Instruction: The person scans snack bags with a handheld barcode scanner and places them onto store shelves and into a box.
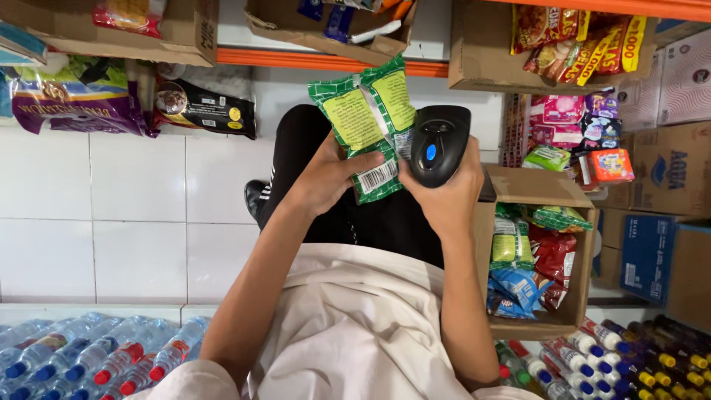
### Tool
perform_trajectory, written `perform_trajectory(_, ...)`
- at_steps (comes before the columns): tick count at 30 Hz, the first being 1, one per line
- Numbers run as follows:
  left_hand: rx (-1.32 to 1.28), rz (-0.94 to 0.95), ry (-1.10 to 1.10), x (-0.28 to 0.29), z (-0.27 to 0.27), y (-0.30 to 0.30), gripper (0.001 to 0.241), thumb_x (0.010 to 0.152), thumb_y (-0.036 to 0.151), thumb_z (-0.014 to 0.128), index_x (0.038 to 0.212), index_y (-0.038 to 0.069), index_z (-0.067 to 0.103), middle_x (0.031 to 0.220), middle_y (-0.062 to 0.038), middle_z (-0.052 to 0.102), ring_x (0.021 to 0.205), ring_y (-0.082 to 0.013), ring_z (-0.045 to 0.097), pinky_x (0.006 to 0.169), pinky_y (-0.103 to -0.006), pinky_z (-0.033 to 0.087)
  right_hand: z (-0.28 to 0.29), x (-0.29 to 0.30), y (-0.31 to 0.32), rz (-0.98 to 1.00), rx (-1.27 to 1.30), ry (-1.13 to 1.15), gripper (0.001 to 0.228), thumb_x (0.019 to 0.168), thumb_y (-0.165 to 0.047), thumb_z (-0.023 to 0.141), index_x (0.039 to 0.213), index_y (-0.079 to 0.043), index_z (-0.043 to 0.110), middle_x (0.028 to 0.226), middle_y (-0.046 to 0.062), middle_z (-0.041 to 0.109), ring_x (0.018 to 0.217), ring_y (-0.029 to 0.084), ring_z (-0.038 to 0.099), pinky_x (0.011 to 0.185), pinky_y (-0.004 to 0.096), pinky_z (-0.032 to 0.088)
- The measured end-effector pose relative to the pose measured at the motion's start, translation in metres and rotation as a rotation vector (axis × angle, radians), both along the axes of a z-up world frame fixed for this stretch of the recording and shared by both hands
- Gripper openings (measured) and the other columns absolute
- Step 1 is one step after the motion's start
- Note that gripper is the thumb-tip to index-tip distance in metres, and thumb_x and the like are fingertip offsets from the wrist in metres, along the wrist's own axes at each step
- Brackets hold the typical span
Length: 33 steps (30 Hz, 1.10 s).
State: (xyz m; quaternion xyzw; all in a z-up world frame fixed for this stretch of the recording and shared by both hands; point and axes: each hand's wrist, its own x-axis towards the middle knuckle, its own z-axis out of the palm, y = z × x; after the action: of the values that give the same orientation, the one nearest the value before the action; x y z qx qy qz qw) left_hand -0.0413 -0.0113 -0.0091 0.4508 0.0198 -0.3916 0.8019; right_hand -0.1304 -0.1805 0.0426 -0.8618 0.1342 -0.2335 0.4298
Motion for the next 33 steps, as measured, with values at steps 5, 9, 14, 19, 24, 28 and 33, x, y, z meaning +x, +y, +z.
perform_trajectory(5, 0.022, -0.082, 0.003, 0.011, 0.004, 0.001, 0.071, 0.085, 0.001, 0.075, 0.145, 0.003, 0.039, 0.13, -0.011, 0.064, 0.119, -0.0236, 0.066, 0.098, -0.0394, 0.06, -0.007, -0.001, -0.014, 0.021, 0.269, 0.218, 0.037, 0.074, -0.018, 0.093, 0.097, -0.001, 0.069, 0.086, 0.003, 0.073, 0.076, 0.011, 0.068, 0.071, 0.029, 0.056)
perform_trajectory(9, -0.041, 0.069, 0.141, -0.004, -0.005, -0.012, 0.071, 0.085, 0.004, 0.076, 0.145, 0.002, 0.038, 0.122, -0.014, 0.064, 0.112, -0.0263, 0.067, 0.094, -0.0408, 0.058, -0.023, -0.002, -0.012, -0.081, 0.351, 0.185, 0.032, 0.076, -0.017, 0.092, 0.092, 0.0, 0.069, 0.086, -0.001, 0.07, 0.075, 0.008, 0.062, 0.071, 0.026, 0.054)
perform_trajectory(14, -0.184, 0.207, 0.072, -0.031, -0.01, -0.035, 0.072, 0.087, 0.002, 0.077, 0.149, -0.001, 0.039, 0.125, -0.012, 0.063, 0.116, -0.0208, 0.063, 0.099, -0.0358, 0.053, -0.03, 0.002, -0.014, -0.228, 0.349, 0.127, 0.033, 0.077, -0.015, 0.095, 0.089, 0.0, 0.069, 0.085, 0.0, 0.069, 0.073, 0.009, 0.061, 0.071, 0.026, 0.054)
perform_trajectory(19, -0.139, 0.257, -0.251, -0.053, -0.01, -0.046, 0.075, 0.09, 0.008, 0.076, 0.151, 0.01, 0.033, 0.132, -0.004, 0.058, 0.123, -0.0137, 0.058, 0.104, -0.0336, 0.051, -0.027, 0.005, -0.011, -0.191, 0.66, -0.1, 0.04, 0.079, -0.009, 0.091, 0.109, 0.0, 0.067, 0.101, 0.003, 0.071, 0.086, 0.011, 0.068, 0.081, 0.026, 0.056)
perform_trajectory(24, -0.291, 0.35, -0.149, -0.052, -0.023, -0.081, 0.049, 0.101, 0.01, 0.072, 0.143, 0.008, 0.047, 0.132, -0.004, 0.058, 0.125, -0.0158, 0.055, 0.112, -0.0376, 0.044, -0.041, 0.006, -0.005, -0.202, 0.528, -0.1, 0.04, 0.081, -0.005, 0.092, 0.112, 0.001, 0.067, 0.105, 0.004, 0.071, 0.091, 0.011, 0.067, 0.083, 0.027, 0.056)
perform_trajectory(28, -0.251, 0.4, 0.041, -0.04, -0.021, -0.088, 0.034, 0.1, 0.011, 0.067, 0.133, 0.009, 0.056, 0.125, -0.006, 0.061, 0.115, -0.0192, 0.06, 0.097, -0.0454, 0.05, -0.04, 0.001, -0.017, -0.17, 0.633, 0.078, 0.03, 0.087, -0.004, 0.087, 0.11, 0.004, 0.069, 0.097, 0.008, 0.07, 0.078, 0.016, 0.065, 0.069, 0.03, 0.053)
perform_trajectory(33, -0.259, 0.395, 0.06, -0.03, -0.026, -0.085, 0.036, 0.098, 0.012, 0.066, 0.132, 0.007, 0.055, 0.124, -0.007, 0.064, 0.112, -0.0211, 0.065, 0.096, -0.0452, 0.056, -0.008, -0.02, -0.023, -0.006, 0.967, -0.014, 0.034, 0.087, 0.001, 0.072, 0.118, 0.0, 0.058, 0.1, 0.004, 0.063, 0.069, 0.016, 0.063, 0.062, 0.031, 0.052)
